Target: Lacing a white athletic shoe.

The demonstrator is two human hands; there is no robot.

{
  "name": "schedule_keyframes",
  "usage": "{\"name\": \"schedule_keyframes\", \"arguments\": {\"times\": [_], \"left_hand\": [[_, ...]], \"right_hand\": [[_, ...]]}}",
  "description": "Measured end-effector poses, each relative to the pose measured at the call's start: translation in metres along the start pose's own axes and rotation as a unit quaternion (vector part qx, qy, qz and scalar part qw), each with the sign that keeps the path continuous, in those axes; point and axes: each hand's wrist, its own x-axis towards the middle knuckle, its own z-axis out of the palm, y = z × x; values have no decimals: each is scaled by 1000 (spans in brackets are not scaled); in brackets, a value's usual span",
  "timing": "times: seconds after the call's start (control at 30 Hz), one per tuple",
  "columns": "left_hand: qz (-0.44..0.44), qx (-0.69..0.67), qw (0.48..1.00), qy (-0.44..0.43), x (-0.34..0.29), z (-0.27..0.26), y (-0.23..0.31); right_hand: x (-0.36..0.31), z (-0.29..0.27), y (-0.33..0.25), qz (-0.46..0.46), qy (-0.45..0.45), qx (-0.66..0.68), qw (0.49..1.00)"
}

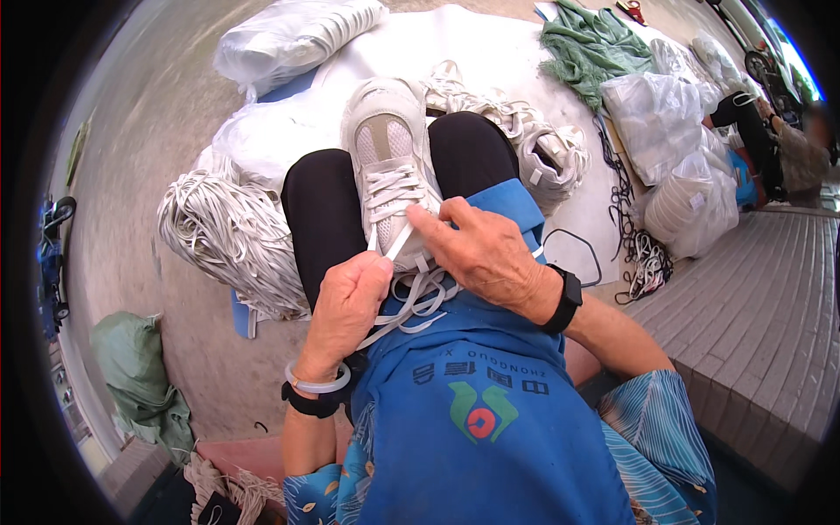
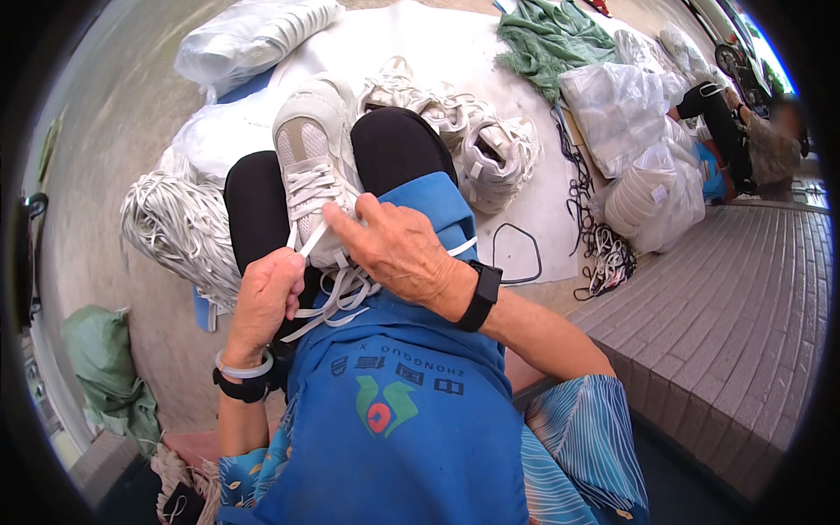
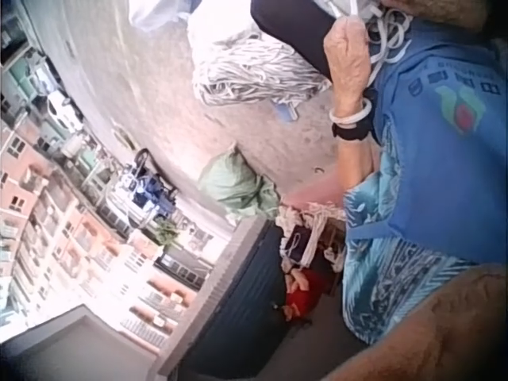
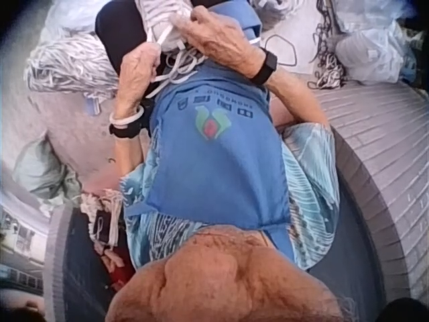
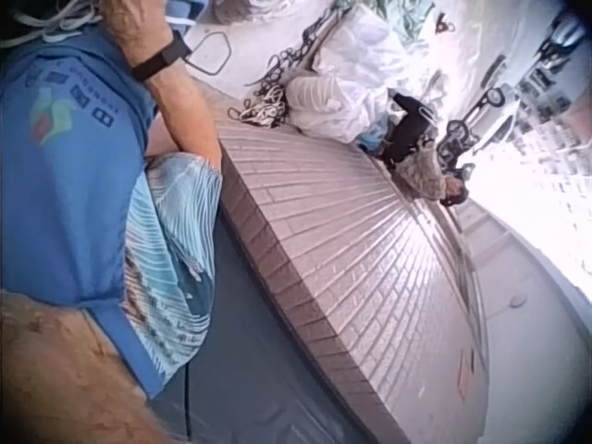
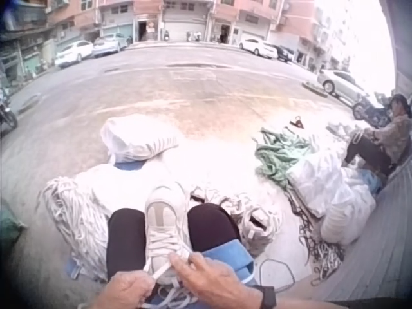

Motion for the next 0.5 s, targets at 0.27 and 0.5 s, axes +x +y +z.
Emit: {"name": "schedule_keyframes", "arguments": {"times": [0.27, 0.5], "left_hand": [[64, 82, 981, -161, -16, 24, 32], [94, -31, 994, 36, -34, -18, 27]], "right_hand": [[14, -18, -10, -147, 57, 54, 986], [8, -94, 0, 32, -285, 367, 885]]}}
